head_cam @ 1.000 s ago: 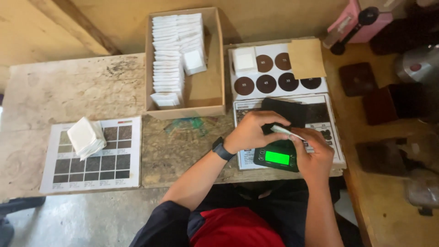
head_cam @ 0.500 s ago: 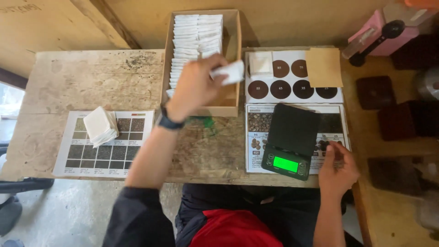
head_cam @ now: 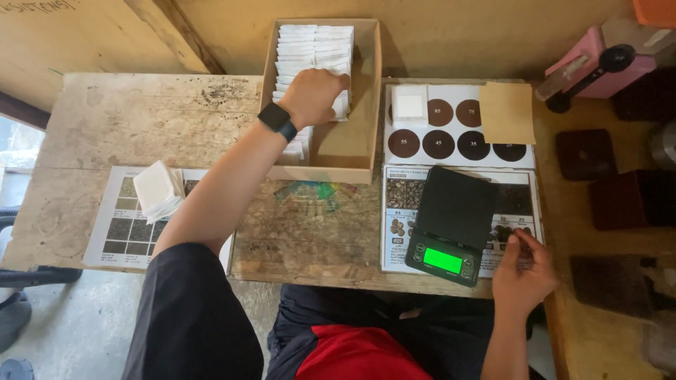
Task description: Filling and weighing individual coffee filters with ground coffee at a production workbench.
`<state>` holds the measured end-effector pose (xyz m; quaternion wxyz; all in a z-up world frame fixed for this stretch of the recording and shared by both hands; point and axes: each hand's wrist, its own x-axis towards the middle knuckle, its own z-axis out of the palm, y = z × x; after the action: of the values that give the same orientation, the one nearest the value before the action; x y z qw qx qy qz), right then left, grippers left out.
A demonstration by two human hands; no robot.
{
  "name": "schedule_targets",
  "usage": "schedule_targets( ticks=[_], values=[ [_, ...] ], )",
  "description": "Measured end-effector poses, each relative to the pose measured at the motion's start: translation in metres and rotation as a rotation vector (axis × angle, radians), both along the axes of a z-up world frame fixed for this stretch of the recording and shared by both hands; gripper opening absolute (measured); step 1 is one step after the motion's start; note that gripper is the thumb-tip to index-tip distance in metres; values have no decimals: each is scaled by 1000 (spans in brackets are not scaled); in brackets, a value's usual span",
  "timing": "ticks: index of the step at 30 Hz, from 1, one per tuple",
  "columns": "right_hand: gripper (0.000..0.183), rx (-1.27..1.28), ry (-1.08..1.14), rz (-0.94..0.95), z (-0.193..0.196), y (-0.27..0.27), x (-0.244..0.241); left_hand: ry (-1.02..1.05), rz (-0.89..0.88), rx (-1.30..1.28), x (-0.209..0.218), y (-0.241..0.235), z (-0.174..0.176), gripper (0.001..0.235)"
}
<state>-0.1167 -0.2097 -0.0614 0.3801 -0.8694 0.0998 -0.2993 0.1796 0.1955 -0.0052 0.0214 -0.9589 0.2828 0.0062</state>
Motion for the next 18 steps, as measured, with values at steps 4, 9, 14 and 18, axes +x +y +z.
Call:
schedule_targets(
  ticks=[4, 9, 14, 18],
  values=[
    [14, -27, -1, 1, -1, -1, 0, -215, -104, 136, 8, -1, -20, 39],
    [14, -38, 12, -15, -3, -1, 0, -441, -264, 225, 21, 3, -43, 25],
    [12, -87, -26, 7, -6, -4, 0, -404, -256, 196, 15, 1, -27, 36],
    [13, -77, -15, 12, 1, 0, -1, -452, -257, 124, 15, 10, -18, 44]
  ],
)
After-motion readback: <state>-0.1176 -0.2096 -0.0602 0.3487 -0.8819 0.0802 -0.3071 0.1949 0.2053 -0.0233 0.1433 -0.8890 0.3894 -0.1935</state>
